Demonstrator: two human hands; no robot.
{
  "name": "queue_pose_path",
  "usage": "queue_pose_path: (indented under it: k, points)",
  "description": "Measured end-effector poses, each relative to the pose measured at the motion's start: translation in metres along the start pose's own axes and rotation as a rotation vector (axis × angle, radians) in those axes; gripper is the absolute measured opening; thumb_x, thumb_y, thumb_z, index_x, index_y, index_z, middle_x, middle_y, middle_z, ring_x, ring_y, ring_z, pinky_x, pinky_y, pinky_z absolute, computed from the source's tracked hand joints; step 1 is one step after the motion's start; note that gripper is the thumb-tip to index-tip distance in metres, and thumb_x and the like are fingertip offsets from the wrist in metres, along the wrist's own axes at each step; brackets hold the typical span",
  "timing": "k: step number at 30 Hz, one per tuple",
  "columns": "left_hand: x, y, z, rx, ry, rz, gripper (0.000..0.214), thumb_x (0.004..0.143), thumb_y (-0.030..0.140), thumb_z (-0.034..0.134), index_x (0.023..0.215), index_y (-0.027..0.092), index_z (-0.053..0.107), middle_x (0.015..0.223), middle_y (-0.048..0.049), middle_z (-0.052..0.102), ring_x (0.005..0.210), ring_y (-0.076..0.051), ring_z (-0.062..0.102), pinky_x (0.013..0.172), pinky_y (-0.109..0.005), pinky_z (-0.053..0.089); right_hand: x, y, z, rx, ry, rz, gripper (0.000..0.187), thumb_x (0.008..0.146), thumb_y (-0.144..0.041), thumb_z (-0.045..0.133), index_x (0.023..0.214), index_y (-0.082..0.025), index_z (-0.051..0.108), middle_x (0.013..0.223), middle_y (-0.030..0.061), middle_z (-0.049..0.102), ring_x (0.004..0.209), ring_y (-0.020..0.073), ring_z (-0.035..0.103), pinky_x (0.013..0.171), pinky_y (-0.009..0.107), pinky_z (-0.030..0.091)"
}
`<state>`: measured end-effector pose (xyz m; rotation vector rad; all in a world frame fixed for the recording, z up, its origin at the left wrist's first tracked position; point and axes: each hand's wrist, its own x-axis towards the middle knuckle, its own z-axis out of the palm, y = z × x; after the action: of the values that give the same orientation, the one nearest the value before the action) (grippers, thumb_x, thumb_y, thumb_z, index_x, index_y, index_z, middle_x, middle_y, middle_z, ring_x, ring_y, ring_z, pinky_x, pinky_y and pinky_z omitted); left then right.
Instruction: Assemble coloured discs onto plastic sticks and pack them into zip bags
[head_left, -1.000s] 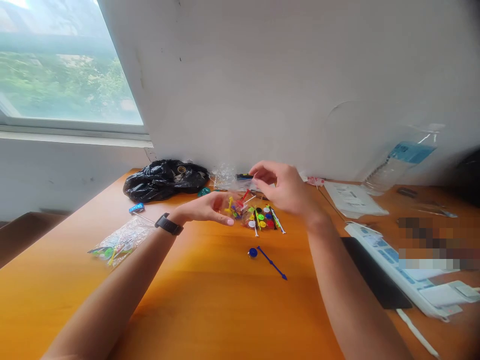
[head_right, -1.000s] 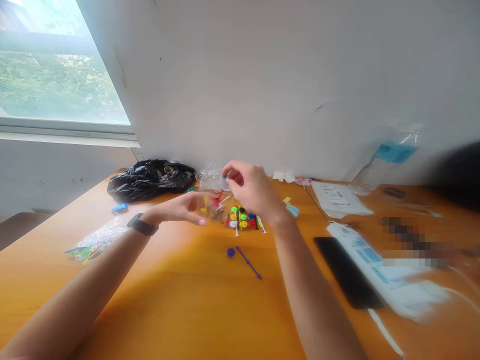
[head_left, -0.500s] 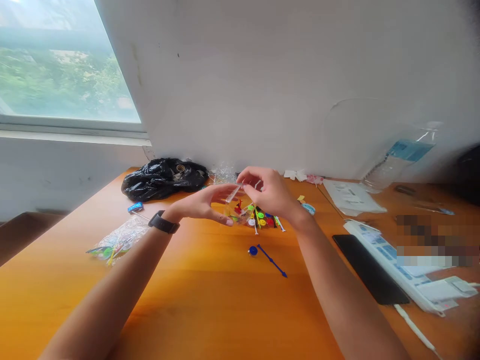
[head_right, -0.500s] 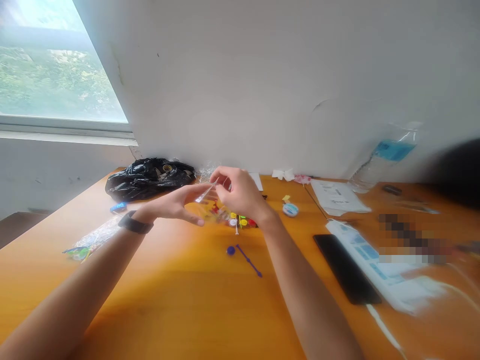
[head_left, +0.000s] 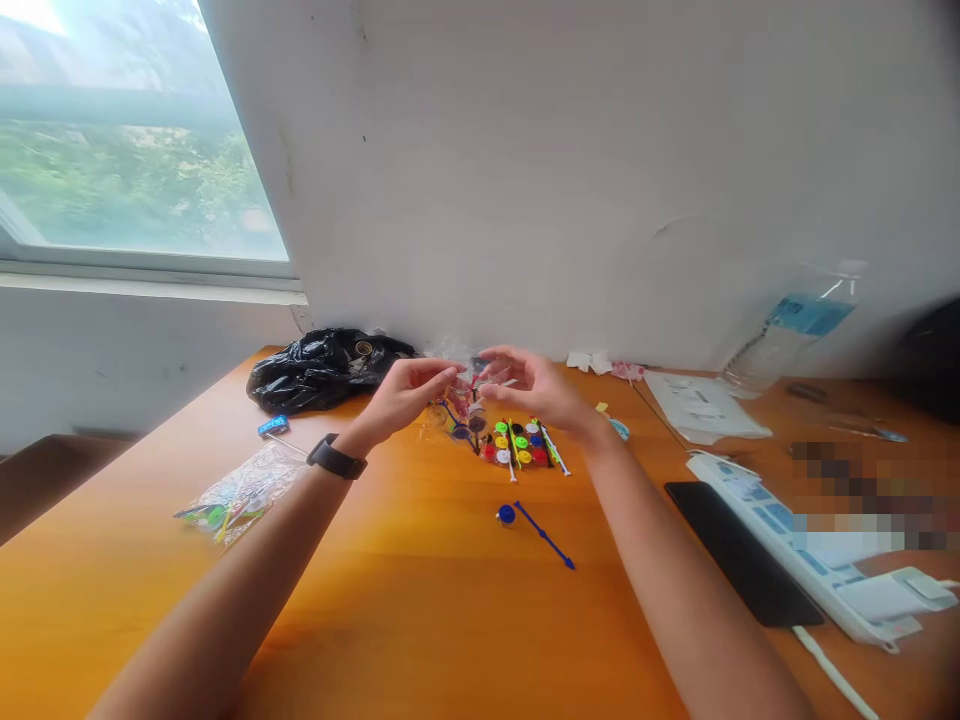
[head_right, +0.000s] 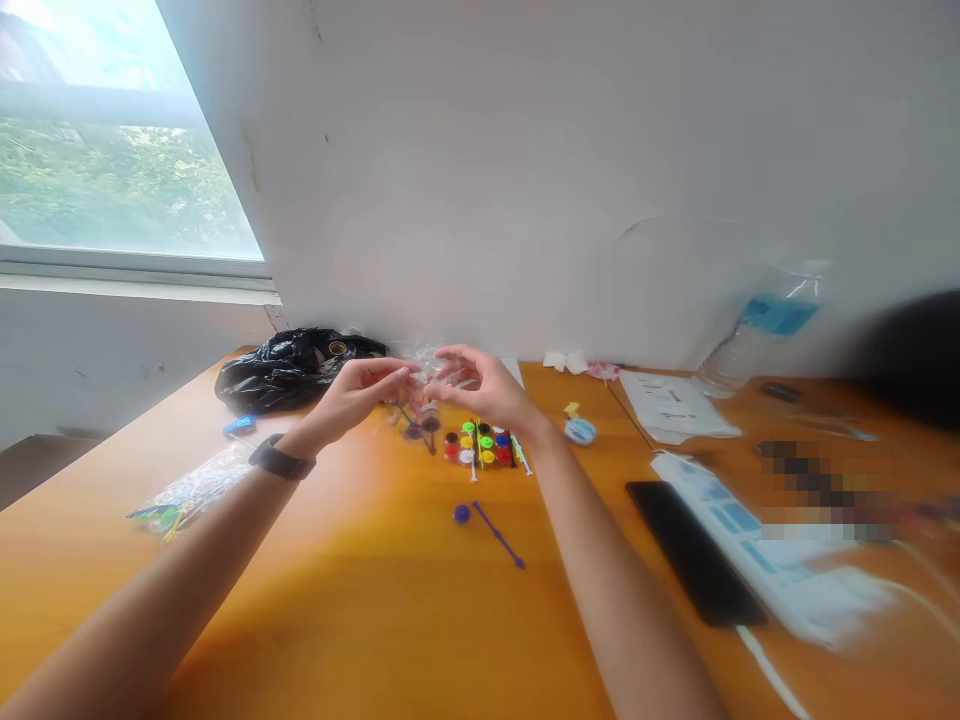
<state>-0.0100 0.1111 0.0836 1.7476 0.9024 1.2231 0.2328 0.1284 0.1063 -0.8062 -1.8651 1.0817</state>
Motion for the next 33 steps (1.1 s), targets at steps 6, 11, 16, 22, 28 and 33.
queue_pose_path:
  k: [6, 11, 16, 22, 28, 33]
  points:
    - [0.001, 0.0, 0.0, -0.008, 0.137, -0.016, 0.045, 0.092, 0.06, 0.076, 0.093, 0.015, 0.08, 0.086, -0.0081, 0.079, 0.076, -0.02, 0.071, 0.067, -0.027, 0.053, 0.005, 0.021, 0.006, 0.172, 0.21, -0.014, 0.037, 0.08, -0.051, 0.087, 0.092, -0.017, 0.076, 0.083, 0.0022, 0.071, 0.074, 0.0144, 0.063, 0.071, 0.028, 0.054]
    - [0.003, -0.001, -0.003, -0.039, 0.105, -0.006, 0.04, 0.088, 0.055, 0.082, 0.089, 0.015, 0.08, 0.08, -0.0059, 0.076, 0.072, -0.017, 0.068, 0.07, -0.027, 0.056, 0.002, 0.016, 0.004, 0.155, 0.22, -0.057, 0.035, 0.087, -0.051, 0.082, 0.086, -0.018, 0.073, 0.082, 0.0032, 0.071, 0.073, 0.0141, 0.062, 0.072, 0.028, 0.054]
    - [0.003, 0.003, -0.003, -0.111, 0.153, 0.067, 0.037, 0.085, 0.046, 0.088, 0.1, 0.014, 0.078, 0.09, -0.0087, 0.079, 0.079, -0.019, 0.073, 0.074, -0.028, 0.061, -0.001, 0.012, 0.004, 0.152, 0.165, -0.06, 0.033, 0.089, -0.05, 0.081, 0.084, -0.019, 0.072, 0.083, 0.0039, 0.071, 0.074, 0.0156, 0.066, 0.072, 0.029, 0.057]
    - [0.002, 0.011, -0.007, -0.197, 0.147, 0.151, 0.045, 0.085, 0.037, 0.089, 0.121, 0.017, 0.072, 0.089, -0.0057, 0.079, 0.075, -0.016, 0.074, 0.076, -0.029, 0.064, -0.002, 0.007, 0.005, 0.206, 0.173, -0.11, 0.039, 0.087, -0.043, 0.085, 0.119, -0.027, 0.071, 0.095, 0.0014, 0.07, 0.071, 0.0138, 0.067, 0.064, 0.027, 0.057]
    - [0.0, 0.017, -0.014, -0.154, 0.131, 0.169, 0.026, 0.087, 0.038, 0.088, 0.098, 0.015, 0.081, 0.092, -0.0095, 0.081, 0.075, -0.017, 0.075, 0.069, -0.027, 0.063, -0.004, -0.001, 0.006, 0.173, 0.211, -0.171, 0.02, 0.09, -0.041, 0.083, 0.098, -0.023, 0.078, 0.092, 0.0038, 0.074, 0.067, 0.013, 0.064, 0.063, 0.028, 0.058]
    - [-0.003, 0.024, -0.016, -0.111, 0.104, 0.168, 0.024, 0.088, 0.038, 0.085, 0.099, 0.016, 0.083, 0.096, -0.0107, 0.082, 0.078, -0.018, 0.076, 0.075, -0.029, 0.065, -0.004, -0.001, 0.007, 0.216, 0.259, -0.19, 0.016, 0.089, -0.037, 0.082, 0.092, -0.022, 0.078, 0.088, 0.0037, 0.076, 0.065, 0.0128, 0.062, 0.062, 0.029, 0.056]
